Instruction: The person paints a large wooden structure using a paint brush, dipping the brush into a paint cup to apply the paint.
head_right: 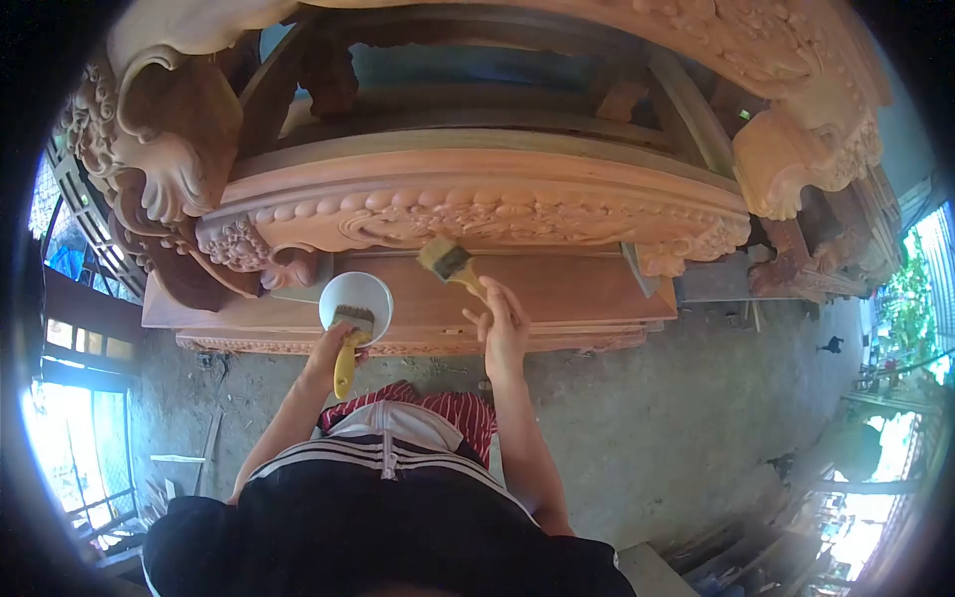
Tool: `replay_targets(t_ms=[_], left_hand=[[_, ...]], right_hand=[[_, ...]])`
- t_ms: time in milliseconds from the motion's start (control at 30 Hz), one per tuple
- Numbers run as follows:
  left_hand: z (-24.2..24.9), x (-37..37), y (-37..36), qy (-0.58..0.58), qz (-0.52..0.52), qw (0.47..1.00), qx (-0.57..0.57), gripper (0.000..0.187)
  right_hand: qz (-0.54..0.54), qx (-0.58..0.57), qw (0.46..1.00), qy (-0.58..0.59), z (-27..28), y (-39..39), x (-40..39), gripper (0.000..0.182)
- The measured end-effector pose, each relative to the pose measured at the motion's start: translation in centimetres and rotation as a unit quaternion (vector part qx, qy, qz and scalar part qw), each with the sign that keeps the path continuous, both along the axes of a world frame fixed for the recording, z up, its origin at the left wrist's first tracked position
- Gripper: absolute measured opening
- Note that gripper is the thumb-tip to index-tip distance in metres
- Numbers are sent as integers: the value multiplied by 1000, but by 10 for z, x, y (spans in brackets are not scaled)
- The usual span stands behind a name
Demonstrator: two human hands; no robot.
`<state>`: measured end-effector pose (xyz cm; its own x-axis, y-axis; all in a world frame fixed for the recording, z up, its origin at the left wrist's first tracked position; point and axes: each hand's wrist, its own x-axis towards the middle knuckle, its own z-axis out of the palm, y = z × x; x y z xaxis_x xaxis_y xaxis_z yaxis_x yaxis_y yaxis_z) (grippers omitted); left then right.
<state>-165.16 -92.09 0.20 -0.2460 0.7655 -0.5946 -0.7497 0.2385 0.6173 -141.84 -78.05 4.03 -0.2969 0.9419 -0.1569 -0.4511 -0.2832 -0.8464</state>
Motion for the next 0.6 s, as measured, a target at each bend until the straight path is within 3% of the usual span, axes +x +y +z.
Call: replay_targets(t_ms=[167,233,333,433,500,533,600], left_hand=[[0,-19,-12,-8,50,999,-2,27],[0,-28,-19,-8,80,997,-12,27],[-9,-40,-30,-10,94,995,-18,27],[-11,-46,-31,-16,89,996,-16,26],[-9,-48,-32,-21,87,996,-24,25],[-8,-49,-32,-17,81,996,-23,25],[-8,-50,-32,-14,77,997,-22,25]], right_hand=[[-313,4,949,-38,23,32,35,27],[-376,43,925,-28,32,40,52,29],[-356,8,934,-27,41,31,15,29],[-244,-25,969,-6,24,-3,-46,26],[-85,7,996,-12,8,-30,-59,25],[-85,5,996,-13,7,-36,-60,25],[2,50,994,-99,7,-45,-62,25]])
